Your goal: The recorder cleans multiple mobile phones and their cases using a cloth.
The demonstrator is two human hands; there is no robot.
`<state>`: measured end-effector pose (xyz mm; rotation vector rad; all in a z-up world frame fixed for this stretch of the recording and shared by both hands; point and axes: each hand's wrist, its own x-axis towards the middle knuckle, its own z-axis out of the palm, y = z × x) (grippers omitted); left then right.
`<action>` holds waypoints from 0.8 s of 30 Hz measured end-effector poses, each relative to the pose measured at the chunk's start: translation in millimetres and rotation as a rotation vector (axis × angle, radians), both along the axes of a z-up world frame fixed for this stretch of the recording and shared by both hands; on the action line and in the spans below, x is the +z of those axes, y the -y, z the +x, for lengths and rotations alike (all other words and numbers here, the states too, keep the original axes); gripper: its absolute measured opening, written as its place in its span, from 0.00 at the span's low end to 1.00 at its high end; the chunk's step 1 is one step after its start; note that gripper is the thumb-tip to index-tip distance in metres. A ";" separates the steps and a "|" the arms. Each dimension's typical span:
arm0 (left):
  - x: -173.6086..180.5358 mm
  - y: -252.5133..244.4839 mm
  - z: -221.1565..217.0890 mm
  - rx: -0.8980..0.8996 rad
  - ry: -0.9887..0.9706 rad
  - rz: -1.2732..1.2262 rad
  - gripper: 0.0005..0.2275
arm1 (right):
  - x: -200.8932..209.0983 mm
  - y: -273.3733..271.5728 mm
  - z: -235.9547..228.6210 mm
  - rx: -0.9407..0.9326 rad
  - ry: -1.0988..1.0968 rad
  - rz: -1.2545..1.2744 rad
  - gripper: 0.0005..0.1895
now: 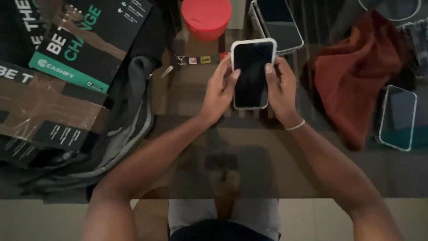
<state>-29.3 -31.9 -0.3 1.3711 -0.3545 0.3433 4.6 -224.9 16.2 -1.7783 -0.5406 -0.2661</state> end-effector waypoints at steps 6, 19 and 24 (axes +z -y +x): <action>115.8 -9.7 -4.1 0.291 0.564 0.831 0.17 | 14.4 -2.2 -12.1 -0.118 0.340 -0.107 0.11; 89.5 -27.7 -2.8 0.305 0.471 0.899 0.09 | 53.2 0.2 -16.8 0.023 0.631 -0.326 0.07; 88.4 -28.2 -5.1 0.146 0.494 0.725 0.10 | 52.7 -4.6 -24.1 -0.024 0.621 -0.369 0.06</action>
